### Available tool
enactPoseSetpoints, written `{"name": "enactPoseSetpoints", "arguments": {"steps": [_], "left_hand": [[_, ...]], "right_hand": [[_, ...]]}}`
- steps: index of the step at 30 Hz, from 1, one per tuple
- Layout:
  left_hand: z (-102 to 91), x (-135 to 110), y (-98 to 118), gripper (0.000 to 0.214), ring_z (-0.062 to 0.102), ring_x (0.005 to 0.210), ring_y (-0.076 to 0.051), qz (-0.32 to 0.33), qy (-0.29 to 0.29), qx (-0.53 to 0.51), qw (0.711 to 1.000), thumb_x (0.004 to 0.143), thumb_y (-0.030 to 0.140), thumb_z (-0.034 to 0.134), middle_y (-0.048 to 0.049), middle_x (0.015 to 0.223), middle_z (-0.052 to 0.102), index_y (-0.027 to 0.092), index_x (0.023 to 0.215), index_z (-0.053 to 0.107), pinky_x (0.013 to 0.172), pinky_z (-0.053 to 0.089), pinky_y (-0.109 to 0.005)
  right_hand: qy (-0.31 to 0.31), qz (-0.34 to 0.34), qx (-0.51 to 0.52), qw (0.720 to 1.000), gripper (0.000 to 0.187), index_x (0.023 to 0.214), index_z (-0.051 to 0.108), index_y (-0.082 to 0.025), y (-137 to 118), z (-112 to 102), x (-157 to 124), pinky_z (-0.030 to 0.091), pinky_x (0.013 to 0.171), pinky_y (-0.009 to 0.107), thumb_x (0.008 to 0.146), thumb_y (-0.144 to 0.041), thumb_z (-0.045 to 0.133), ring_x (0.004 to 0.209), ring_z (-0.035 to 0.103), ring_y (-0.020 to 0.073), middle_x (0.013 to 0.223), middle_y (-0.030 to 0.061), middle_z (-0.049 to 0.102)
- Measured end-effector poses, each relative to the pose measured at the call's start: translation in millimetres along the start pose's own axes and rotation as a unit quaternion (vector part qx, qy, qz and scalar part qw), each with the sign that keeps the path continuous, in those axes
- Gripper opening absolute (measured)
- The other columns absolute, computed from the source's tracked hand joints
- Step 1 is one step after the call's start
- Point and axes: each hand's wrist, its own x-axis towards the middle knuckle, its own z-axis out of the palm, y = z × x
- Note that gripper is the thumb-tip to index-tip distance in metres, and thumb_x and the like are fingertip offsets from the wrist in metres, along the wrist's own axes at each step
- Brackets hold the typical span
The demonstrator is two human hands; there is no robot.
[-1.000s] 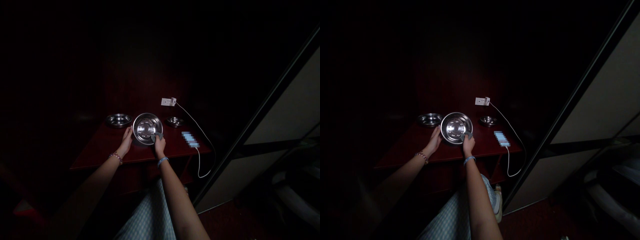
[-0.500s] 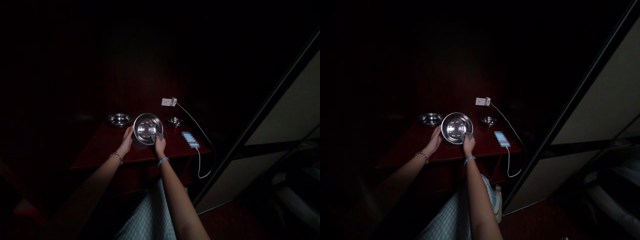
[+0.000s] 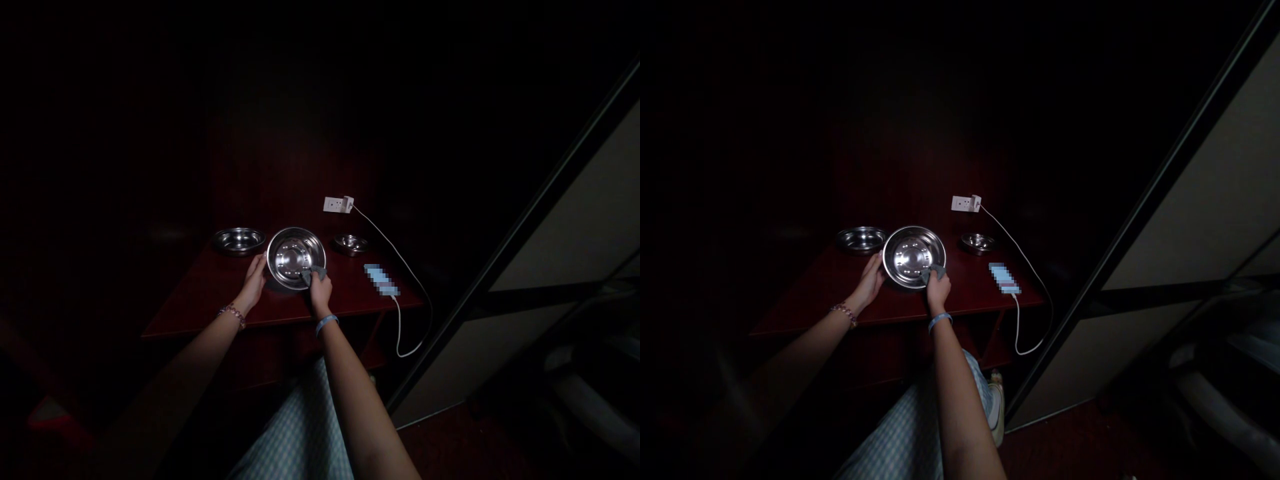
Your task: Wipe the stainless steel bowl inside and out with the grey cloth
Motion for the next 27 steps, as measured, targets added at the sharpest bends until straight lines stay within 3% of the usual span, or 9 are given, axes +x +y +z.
{"name": "enactPoseSetpoints", "arguments": {"steps": [17,27], "left_hand": [[-3.1,-1.1,2.2,0.057,0.066,0.112,-0.025,0.023,0.025,0.037,0.999,0.070,0.075,0.081,-0.0049,0.111,0.074,0.026,0.096,0.068,0.087,0.054,-0.031],[1.0,-1.5,2.1,0.069,0.066,0.122,-0.029,0.038,-0.001,0.025,0.999,0.069,0.081,0.080,-0.0115,0.119,0.075,0.024,0.106,0.071,0.100,0.055,-0.037]], "right_hand": [[0.000,-0.014,0.019,1.000,0.019,0.080,0.077,-0.022,-0.5,-2.0,-2.0,0.054,0.079,0.030,0.084,-0.031,0.060,0.086,0.076,0.0252,0.088,0.0066,0.083],[-0.012,0.015,0.057,0.998,0.022,0.083,0.078,-0.022,-1.4,-0.2,-0.8,0.055,0.080,0.029,0.082,-0.034,0.060,0.090,0.077,0.0251,0.092,0.0060,0.084]]}}
